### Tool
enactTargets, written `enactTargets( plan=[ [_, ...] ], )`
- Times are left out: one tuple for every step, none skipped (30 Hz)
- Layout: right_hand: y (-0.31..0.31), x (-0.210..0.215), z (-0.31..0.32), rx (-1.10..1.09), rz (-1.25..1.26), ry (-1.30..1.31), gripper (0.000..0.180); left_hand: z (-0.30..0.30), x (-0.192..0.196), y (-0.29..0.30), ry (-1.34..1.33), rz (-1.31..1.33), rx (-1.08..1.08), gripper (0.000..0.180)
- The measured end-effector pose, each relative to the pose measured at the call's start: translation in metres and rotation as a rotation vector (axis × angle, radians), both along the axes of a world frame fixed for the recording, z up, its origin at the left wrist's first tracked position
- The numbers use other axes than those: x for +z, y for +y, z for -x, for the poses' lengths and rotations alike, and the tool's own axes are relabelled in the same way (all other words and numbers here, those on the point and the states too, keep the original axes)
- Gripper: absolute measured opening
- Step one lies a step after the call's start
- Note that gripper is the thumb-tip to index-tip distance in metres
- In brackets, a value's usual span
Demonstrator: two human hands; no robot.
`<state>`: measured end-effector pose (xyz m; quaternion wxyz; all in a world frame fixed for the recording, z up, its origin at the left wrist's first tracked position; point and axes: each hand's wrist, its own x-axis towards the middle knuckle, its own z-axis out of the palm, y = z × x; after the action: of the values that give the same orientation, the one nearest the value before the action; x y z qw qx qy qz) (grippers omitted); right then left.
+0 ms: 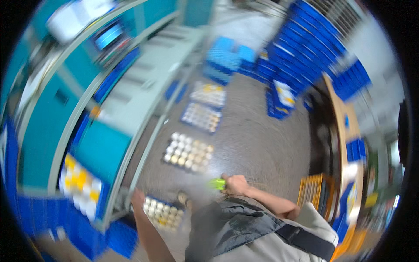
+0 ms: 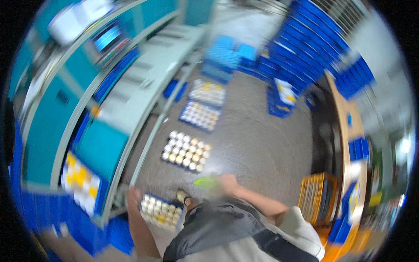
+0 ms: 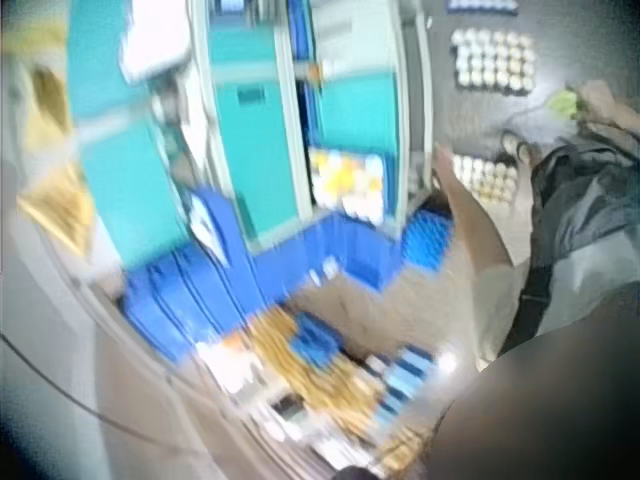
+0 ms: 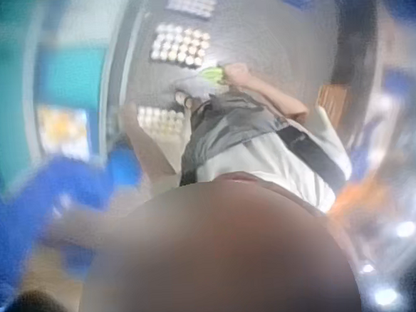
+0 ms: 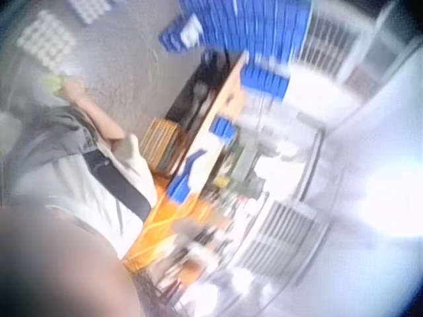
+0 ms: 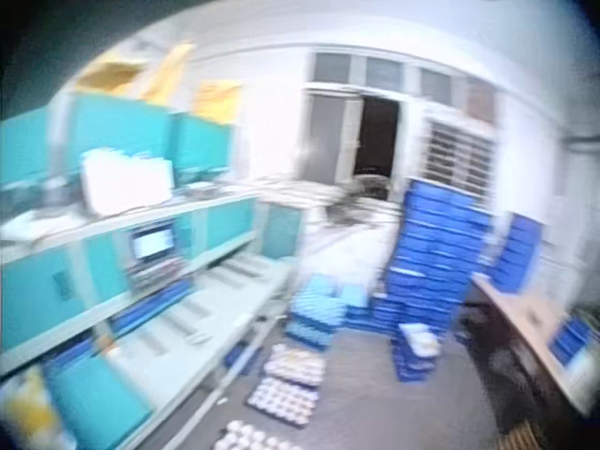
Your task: The person repeatedly picks up stacks of white and yellow plastic cups and places them one by one into blue trays. They move between a wooden table and a nearby machine, filling multiple trays and occasionally carrying them to other locations.
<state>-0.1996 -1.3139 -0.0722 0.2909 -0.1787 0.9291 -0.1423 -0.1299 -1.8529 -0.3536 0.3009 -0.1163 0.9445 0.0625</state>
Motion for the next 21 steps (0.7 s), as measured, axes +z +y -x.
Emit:
enactTargets(
  plan=[
    [0.018, -0.001, -0.004, -0.043, 0.004, 0.026, 0.059, 0.006, -0.021, 0.045, 0.111, -0.069, 0.301, 0.037],
    [0.036, -0.003, -0.007, -0.084, 0.036, 0.068, 0.059, 0.008, -0.035, 0.072, 0.065, -0.334, 0.368, 0.033],
    [0.059, -0.007, -0.01, -0.118, 0.098, 0.143, 0.06, 0.008, -0.048, 0.102, -0.003, -0.551, 0.415, 0.034],
    [0.084, -0.013, -0.012, -0.157, 0.102, 0.223, 0.06, 0.006, -0.061, 0.133, -0.032, -0.72, 0.414, 0.041],
    [0.111, -0.021, -0.015, -0.183, 0.133, 0.335, 0.06, -0.004, -0.066, 0.16, -0.128, -1.348, 0.85, 0.042],
    [0.143, -0.029, -0.018, -0.191, 0.116, 0.4, 0.06, -0.008, -0.071, 0.194, -0.203, -1.229, 0.909, 0.041],
    [0.175, -0.038, -0.025, -0.254, 0.141, 0.361, 0.059, -0.013, -0.063, 0.209, -0.46, -1.599, 0.872, 0.038],
    [0.213, -0.045, -0.029, -0.302, 0.129, 0.28, 0.059, -0.01, -0.061, 0.249, -0.417, -1.296, 1.15, 0.041],
    [0.251, -0.052, -0.032, -0.347, 0.124, 0.198, 0.059, 0.0, -0.055, 0.288, -0.375, -1.063, 1.165, 0.039],
    [0.287, -0.059, -0.038, -0.4, 0.276, 0.194, 0.057, 0.016, -0.047, 0.327, -0.364, -0.944, 1.086, 0.038],
    [0.324, -0.063, -0.05, -0.454, 0.428, 0.188, 0.055, 0.034, -0.038, 0.365, -0.373, -0.895, 0.999, 0.037],
    [0.359, -0.07, -0.07, -0.509, 0.551, 0.161, 0.053, 0.056, -0.031, 0.405, -0.379, -0.847, 0.91, 0.036],
    [0.39, -0.071, -0.087, -0.66, 0.68, 0.163, 0.05, 0.078, -0.021, 0.443, -0.393, -0.814, 0.824, 0.035],
    [0.422, -0.072, -0.106, -0.81, 0.778, 0.14, 0.046, 0.1, -0.01, 0.48, -0.4, -0.79, 0.748, 0.034],
    [0.454, -0.073, -0.126, -0.953, 0.877, 0.123, 0.043, 0.117, -0.002, 0.518, -0.409, -0.767, 0.68, 0.033],
    [0.479, -0.074, -0.148, -1.08, 0.841, 0.14, 0.038, 0.134, 0.005, 0.554, -0.418, -0.744, 0.614, 0.032],
    [0.505, -0.075, -0.17, -1.198, 0.917, 0.141, 0.034, 0.149, 0.011, 0.588, -0.423, -0.717, 0.566, 0.031],
    [0.527, -0.077, -0.197, -1.349, 0.929, 0.108, 0.031, 0.163, 0.015, 0.621, -0.43, -0.687, 0.519, 0.03],
    [0.548, -0.082, -0.221, -1.439, 1.003, 0.138, 0.029, 0.175, 0.019, 0.653, -0.438, -0.655, 0.472, 0.03],
    [0.568, -0.087, -0.245, -1.521, 0.899, 0.113, 0.027, 0.186, 0.021, 0.682, -0.447, -0.617, 0.437, 0.029],
    [0.583, -0.096, -0.262, -1.538, 0.855, 0.157, 0.024, 0.197, 0.021, 0.71, -0.449, -0.592, 0.407, 0.028]
  ],
)
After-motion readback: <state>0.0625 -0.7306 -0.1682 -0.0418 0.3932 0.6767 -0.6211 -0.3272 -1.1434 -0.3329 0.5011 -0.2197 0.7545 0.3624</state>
